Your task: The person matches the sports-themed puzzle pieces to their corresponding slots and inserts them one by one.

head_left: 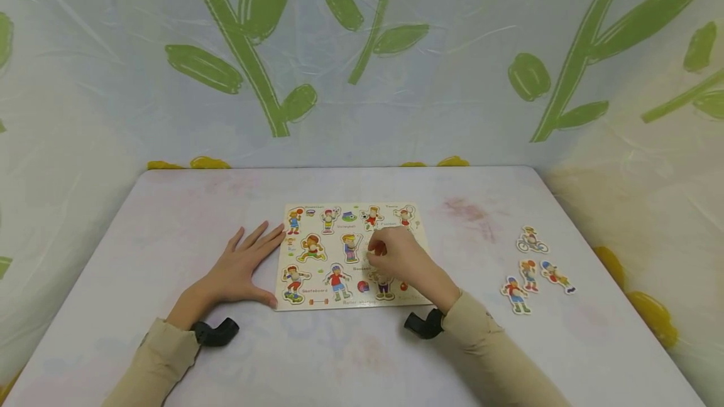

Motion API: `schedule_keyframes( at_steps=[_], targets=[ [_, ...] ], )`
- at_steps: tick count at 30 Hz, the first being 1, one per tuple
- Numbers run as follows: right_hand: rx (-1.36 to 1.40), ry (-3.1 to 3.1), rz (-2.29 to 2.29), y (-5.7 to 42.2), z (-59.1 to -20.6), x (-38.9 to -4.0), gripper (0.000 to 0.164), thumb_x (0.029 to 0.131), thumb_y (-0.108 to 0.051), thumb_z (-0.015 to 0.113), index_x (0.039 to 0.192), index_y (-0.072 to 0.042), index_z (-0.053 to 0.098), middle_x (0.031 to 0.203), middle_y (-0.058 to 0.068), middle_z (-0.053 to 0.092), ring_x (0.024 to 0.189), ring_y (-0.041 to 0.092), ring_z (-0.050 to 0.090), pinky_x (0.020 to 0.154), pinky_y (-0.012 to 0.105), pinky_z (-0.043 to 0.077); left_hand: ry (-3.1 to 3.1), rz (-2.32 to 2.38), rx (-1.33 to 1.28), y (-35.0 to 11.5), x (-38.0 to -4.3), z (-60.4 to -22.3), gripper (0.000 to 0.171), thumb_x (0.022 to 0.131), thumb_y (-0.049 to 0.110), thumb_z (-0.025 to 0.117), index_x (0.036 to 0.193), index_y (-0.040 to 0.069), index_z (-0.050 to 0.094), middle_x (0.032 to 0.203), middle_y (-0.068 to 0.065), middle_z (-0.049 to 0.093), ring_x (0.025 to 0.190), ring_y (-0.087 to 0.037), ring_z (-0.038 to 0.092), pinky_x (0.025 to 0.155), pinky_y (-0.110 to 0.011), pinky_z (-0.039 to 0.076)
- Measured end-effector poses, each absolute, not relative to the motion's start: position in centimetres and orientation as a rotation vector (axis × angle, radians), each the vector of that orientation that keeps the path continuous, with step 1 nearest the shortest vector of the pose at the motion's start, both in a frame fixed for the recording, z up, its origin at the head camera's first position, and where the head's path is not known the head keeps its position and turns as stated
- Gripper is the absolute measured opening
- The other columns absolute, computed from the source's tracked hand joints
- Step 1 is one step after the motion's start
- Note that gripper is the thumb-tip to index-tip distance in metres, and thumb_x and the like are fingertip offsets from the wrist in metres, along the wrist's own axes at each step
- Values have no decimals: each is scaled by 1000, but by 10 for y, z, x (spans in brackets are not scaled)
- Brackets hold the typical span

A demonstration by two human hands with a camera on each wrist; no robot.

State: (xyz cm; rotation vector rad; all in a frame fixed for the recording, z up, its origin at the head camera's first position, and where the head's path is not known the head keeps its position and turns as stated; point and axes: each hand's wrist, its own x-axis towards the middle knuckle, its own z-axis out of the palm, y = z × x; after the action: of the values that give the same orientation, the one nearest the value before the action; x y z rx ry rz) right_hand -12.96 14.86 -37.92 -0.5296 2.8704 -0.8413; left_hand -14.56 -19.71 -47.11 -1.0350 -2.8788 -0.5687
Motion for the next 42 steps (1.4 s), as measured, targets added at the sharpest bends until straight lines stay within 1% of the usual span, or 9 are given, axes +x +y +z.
schedule_keyframes(
  at_steps=[8,12,17,23,29,37,42],
  targets=[
    [-454,2910,-818,186,-383,-132,5,84,-7,73,88,-4,72,76,-1,64,70,14,57,64,29,51,-2878,-567,-1026,-197,-144,-471,136,53,89,68,158,12,28,164,-4,23,151,-35,11,115,-64,1],
    [-403,2945,-787,205,-383,-134,8,84,-9,74,89,-4,72,75,1,63,68,15,56,61,29,49,-2881,-572,-1024,-197,-144,-471,136,53,89,67,158,12,27,164,-4,22,151,-35,10,115,-64,0],
    [-338,2979,-749,227,-384,-139,8,83,-6,72,89,-2,70,73,4,62,66,17,55,56,29,47,-2902,-561,-1010,-198,-145,-471,137,53,90,66,159,14,26,165,-2,21,151,-34,8,116,-62,-1],
    [-269,3027,-668,253,-383,-143,9,84,-6,70,91,0,70,75,6,62,65,19,54,56,30,47,-2888,-566,-1017,-198,-146,-473,136,53,90,67,158,14,26,165,-2,21,151,-34,9,116,-63,0],
    [-242,3071,-607,280,-379,-143,9,85,-9,70,87,0,70,74,7,61,68,21,53,60,32,45,-2892,-565,-1024,-197,-146,-473,136,53,90,66,159,14,25,165,-2,21,151,-34,8,116,-63,-1],
    [-223,3116,-614,319,-376,-143,9,83,-8,70,83,1,69,70,7,61,64,20,54,57,33,43,-2880,-564,-1037,-197,-146,-473,136,53,90,66,159,14,26,164,-3,22,151,-35,10,115,-64,0],
    [-164,3123,-604,343,-373,-144,10,83,-10,68,82,0,70,70,6,61,65,21,54,58,34,43,-2885,-557,-1035,-197,-145,-472,136,53,90,66,159,14,25,165,-3,21,151,-35,9,116,-64,0]
  ],
)
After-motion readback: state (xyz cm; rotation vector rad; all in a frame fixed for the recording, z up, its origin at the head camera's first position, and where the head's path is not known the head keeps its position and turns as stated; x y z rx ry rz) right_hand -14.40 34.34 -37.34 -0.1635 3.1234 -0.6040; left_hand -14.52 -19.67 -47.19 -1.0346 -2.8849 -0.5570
